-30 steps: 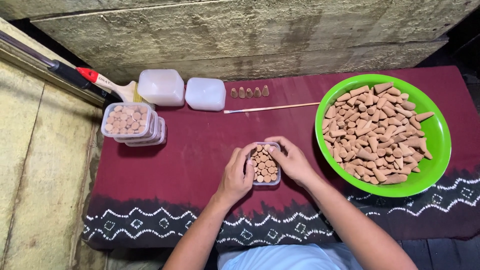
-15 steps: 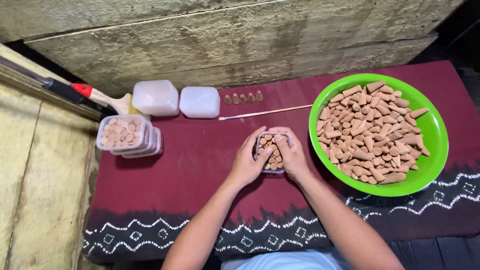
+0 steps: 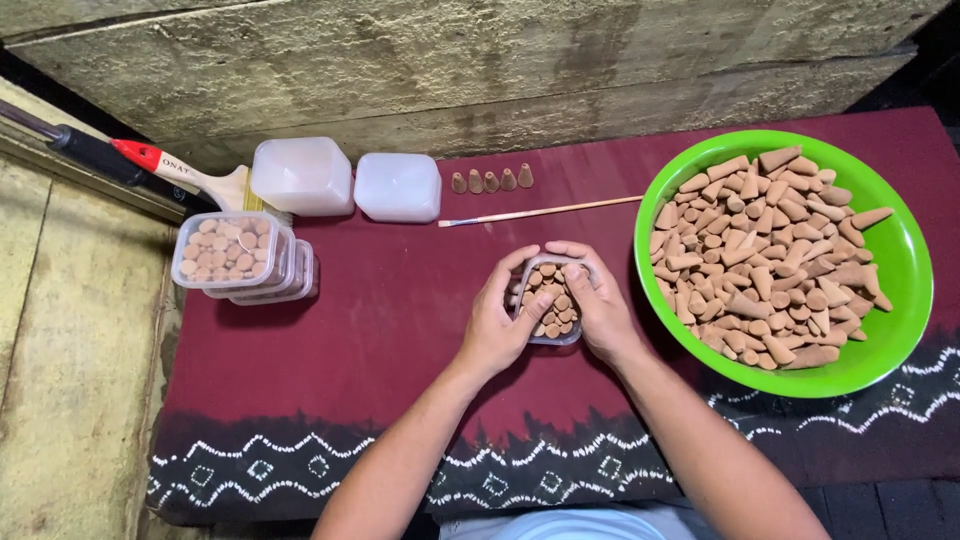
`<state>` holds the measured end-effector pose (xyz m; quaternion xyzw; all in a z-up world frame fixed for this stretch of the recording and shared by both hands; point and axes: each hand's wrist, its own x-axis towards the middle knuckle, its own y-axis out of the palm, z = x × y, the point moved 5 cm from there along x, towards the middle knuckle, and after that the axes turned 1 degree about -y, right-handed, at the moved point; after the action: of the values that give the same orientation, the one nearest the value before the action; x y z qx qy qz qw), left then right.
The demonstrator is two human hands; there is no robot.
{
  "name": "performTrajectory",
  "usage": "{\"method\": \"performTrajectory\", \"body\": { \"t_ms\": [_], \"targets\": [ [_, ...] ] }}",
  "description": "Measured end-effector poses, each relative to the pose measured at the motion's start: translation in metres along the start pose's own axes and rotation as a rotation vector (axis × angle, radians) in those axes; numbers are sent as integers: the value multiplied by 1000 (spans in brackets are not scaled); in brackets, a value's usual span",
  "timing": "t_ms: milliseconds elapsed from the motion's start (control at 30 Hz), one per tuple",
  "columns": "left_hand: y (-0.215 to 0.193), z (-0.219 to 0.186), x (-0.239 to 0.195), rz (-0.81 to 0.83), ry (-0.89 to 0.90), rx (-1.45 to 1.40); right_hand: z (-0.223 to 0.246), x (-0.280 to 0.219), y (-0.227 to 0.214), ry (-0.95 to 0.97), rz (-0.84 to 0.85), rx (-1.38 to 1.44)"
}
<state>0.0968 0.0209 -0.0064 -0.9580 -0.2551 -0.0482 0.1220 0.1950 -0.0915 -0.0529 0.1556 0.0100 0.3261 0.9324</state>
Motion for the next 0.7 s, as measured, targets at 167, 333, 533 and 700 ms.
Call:
{"method": "performTrajectory", "body": {
  "t_ms": [167, 333, 533, 700],
  "targets": [
    [-2, 1, -4, -19, 119, -2, -10, -5, 1, 17, 157, 120],
    [-5, -4, -5, -10, 203, -22, -10, -6, 1, 10, 241, 135],
    [-3, -10, -8, -27, 244, -7, -14, -5, -8, -28, 212, 52],
    [1, 1, -8, -49, 155, -35, -7, -4, -6, -18, 186, 21]
  ]
}}
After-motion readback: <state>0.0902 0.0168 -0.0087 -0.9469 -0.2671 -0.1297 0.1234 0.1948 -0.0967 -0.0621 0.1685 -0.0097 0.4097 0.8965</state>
